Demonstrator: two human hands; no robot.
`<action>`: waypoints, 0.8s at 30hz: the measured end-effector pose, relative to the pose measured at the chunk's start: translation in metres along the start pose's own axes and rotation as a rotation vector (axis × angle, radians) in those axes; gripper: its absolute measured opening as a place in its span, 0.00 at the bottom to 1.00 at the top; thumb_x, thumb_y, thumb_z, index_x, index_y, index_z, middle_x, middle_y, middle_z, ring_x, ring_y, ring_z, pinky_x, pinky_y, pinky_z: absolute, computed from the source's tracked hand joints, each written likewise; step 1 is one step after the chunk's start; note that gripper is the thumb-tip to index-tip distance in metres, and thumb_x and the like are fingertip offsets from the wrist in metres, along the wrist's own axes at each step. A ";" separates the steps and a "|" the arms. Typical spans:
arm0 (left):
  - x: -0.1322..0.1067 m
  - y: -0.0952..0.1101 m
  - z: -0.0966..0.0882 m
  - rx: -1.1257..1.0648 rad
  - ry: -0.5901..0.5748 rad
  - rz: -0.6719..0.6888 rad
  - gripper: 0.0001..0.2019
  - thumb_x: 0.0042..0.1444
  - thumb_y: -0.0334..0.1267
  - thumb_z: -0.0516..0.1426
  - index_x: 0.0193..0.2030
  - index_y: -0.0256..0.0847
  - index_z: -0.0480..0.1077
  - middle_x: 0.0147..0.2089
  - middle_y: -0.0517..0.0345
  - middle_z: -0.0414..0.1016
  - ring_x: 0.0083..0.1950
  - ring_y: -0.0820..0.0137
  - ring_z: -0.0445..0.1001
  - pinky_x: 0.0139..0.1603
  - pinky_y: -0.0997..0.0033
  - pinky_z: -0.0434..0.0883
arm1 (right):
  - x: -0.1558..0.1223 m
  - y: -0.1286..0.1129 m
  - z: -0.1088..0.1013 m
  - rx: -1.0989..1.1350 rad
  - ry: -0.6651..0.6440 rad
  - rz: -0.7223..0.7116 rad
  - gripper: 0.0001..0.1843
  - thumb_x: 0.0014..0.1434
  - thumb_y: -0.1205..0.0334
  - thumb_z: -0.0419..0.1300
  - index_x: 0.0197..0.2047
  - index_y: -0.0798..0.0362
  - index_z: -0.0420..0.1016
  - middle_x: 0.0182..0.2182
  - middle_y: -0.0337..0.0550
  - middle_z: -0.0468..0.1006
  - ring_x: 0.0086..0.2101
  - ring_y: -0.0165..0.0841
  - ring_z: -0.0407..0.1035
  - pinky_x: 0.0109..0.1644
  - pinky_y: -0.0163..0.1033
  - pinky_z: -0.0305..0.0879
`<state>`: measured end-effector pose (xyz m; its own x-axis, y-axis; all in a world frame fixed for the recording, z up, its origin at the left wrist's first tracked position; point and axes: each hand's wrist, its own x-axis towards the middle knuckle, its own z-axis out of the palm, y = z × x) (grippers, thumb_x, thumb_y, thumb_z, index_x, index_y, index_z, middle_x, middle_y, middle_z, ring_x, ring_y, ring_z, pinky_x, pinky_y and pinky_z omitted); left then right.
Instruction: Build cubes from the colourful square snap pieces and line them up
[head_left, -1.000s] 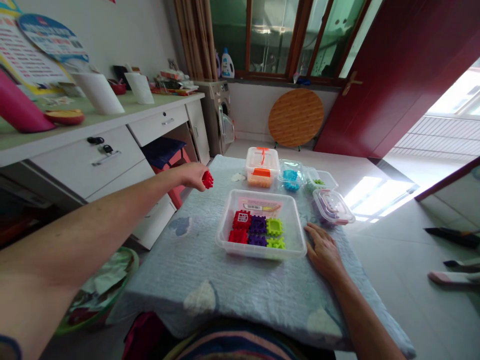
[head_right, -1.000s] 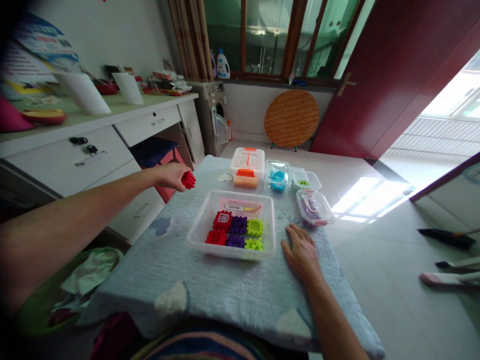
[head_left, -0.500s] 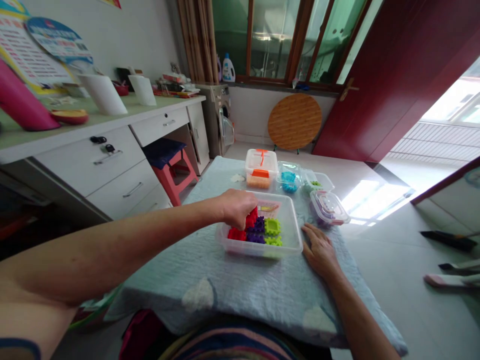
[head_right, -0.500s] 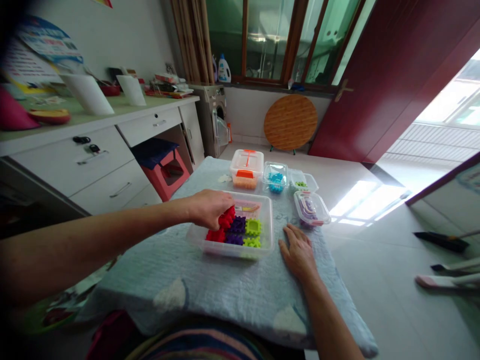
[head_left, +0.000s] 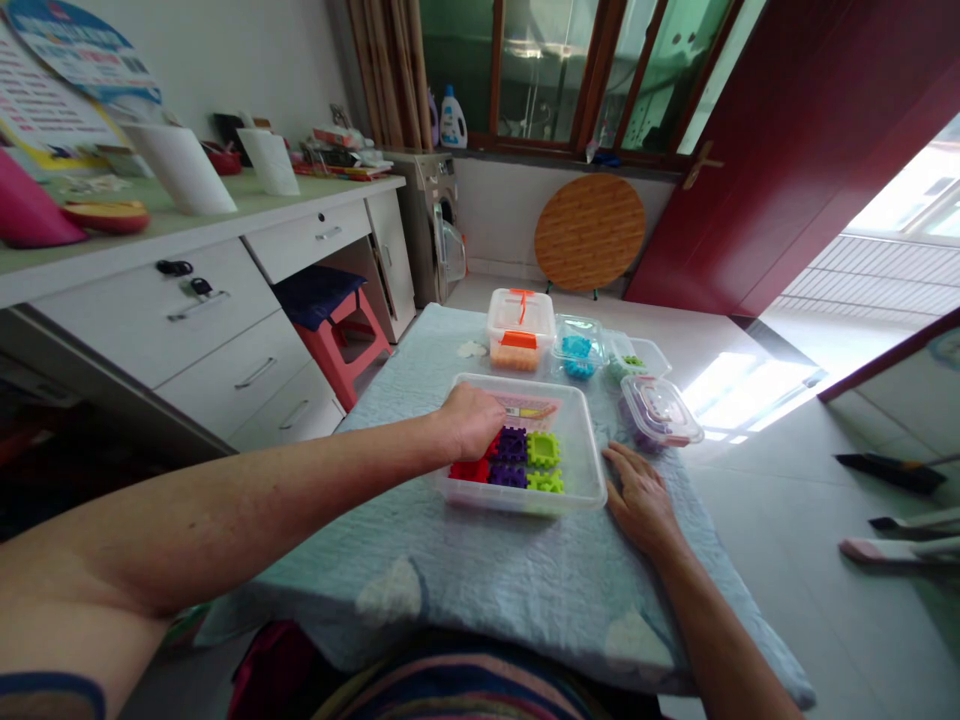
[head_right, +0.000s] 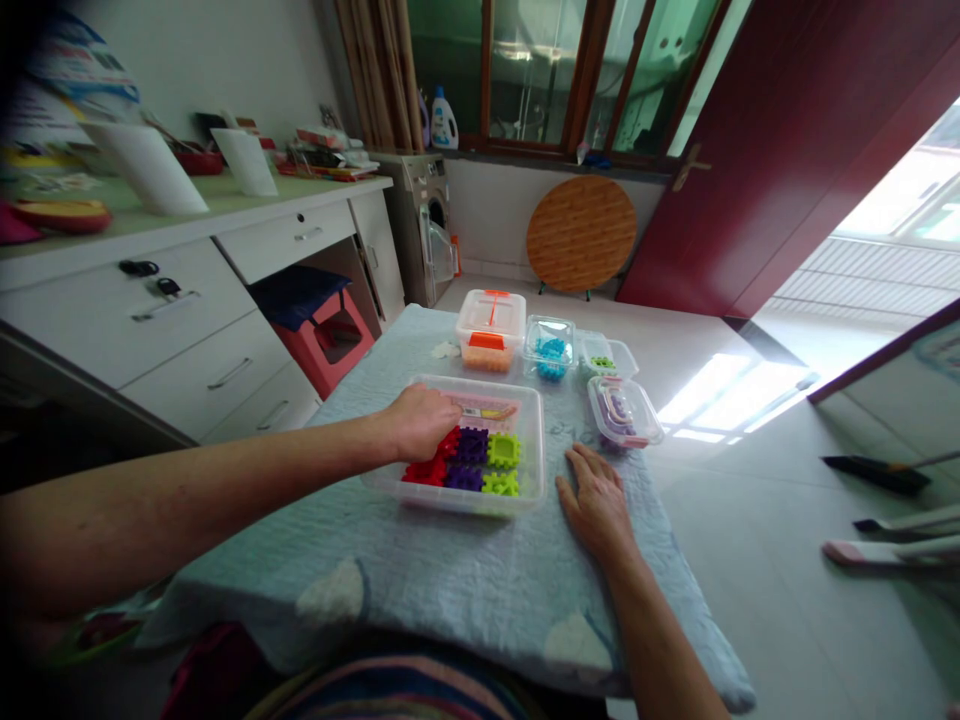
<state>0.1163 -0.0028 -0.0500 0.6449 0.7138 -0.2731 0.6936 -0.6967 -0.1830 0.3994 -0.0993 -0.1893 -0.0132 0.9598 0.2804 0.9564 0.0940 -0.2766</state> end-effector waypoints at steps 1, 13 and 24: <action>-0.001 -0.001 -0.001 -0.008 0.009 -0.003 0.08 0.48 0.34 0.61 0.37 0.39 0.78 0.40 0.48 0.81 0.41 0.58 0.77 0.40 0.63 0.71 | 0.000 0.000 0.000 0.001 0.003 -0.002 0.24 0.63 0.56 0.49 0.57 0.56 0.71 0.59 0.54 0.71 0.59 0.44 0.64 0.62 0.54 0.60; -0.011 -0.004 -0.020 -0.119 0.038 -0.004 0.21 0.45 0.41 0.63 0.49 0.47 0.73 0.43 0.55 0.80 0.45 0.61 0.76 0.41 0.69 0.71 | 0.002 0.002 0.002 -0.007 0.003 -0.002 0.24 0.62 0.56 0.49 0.57 0.56 0.71 0.59 0.54 0.71 0.59 0.44 0.64 0.62 0.54 0.60; -0.031 -0.005 -0.021 -0.109 -0.204 0.142 0.13 0.47 0.39 0.62 0.41 0.44 0.74 0.42 0.52 0.80 0.42 0.61 0.77 0.40 0.67 0.72 | 0.002 0.002 0.002 -0.002 -0.005 -0.007 0.24 0.64 0.55 0.48 0.58 0.57 0.71 0.59 0.54 0.71 0.59 0.44 0.64 0.63 0.53 0.59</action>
<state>0.0998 -0.0199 -0.0207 0.6684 0.5723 -0.4751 0.6382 -0.7693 -0.0289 0.4002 -0.0969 -0.1912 -0.0215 0.9604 0.2778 0.9568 0.1003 -0.2727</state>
